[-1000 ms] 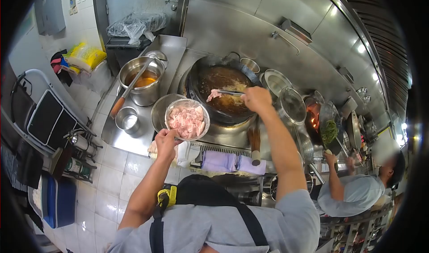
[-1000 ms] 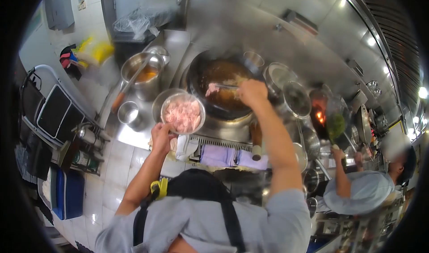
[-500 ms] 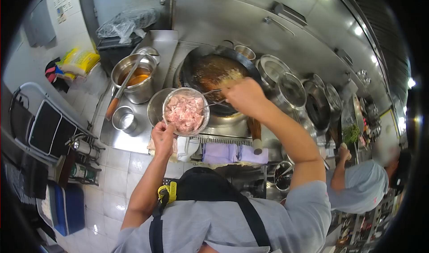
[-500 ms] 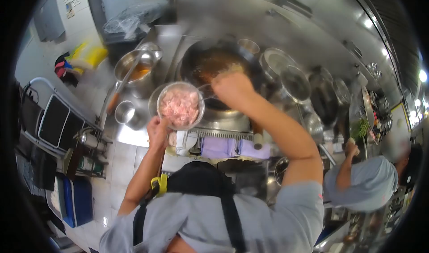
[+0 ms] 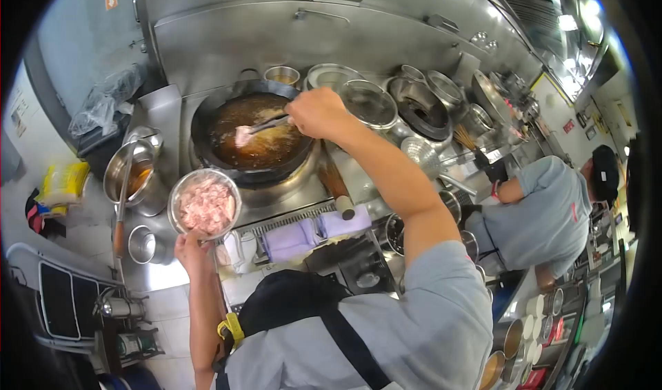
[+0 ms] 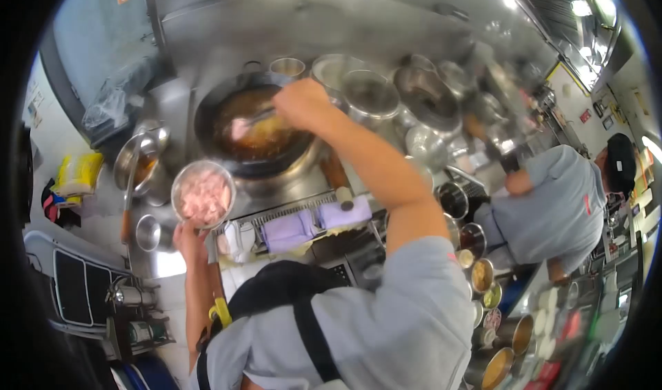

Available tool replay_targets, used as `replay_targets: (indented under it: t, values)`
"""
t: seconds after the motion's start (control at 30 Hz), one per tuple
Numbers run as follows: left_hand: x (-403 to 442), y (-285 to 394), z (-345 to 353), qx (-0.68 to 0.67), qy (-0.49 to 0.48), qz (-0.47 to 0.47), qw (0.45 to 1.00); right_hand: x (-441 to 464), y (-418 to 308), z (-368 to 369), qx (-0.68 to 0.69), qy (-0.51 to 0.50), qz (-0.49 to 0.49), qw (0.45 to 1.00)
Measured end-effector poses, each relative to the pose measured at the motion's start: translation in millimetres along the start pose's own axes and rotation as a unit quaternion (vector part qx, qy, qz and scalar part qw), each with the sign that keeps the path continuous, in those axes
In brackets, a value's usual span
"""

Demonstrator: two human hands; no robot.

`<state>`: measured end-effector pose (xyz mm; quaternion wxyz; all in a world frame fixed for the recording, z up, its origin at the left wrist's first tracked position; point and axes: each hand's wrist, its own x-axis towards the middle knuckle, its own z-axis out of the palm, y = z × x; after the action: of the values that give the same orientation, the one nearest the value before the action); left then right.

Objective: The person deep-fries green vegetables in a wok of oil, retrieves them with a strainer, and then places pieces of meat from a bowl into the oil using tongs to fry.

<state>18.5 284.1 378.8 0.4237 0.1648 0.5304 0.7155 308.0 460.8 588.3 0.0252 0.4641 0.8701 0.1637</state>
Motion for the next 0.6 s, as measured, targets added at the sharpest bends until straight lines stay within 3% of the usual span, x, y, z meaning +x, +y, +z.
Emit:
replay_targets:
  t: [0.17, 0.27, 0.33, 0.4, 0.47, 0.53, 0.6]
  values:
    - [6, 4, -1, -0.013, 0.004, 0.013, 1.0, 35, 2, 109, 0.003, -0.042, 0.017, 0.999]
    - [11, -5, -4, -0.029, 0.001, 0.031, 0.999, 26, 3, 82, 0.048, -0.042, 0.08, 0.995]
    - [9, -1, -1, -0.023, 0.008, 0.055, 0.998, 7, -12, 22, 0.097, -0.003, 0.04, 0.994]
    - [12, 2, -1, -0.027, 0.018, 0.059, 0.998, -15, -35, -18, 0.089, 0.011, -0.076, 0.993]
    - [12, 0, 8, -0.032, 0.009, 0.054, 0.998, -25, -63, -28, 0.022, -0.077, -0.122, 0.989]
    - [14, 1, 8, -0.045, -0.001, 0.046, 0.998, -27, -83, -16, 0.011, -0.065, -0.176, 0.982]
    - [15, -4, 10, -0.047, -0.005, 0.053, 0.997, -17, -83, 3, 0.001, -0.083, -0.154, 0.985]
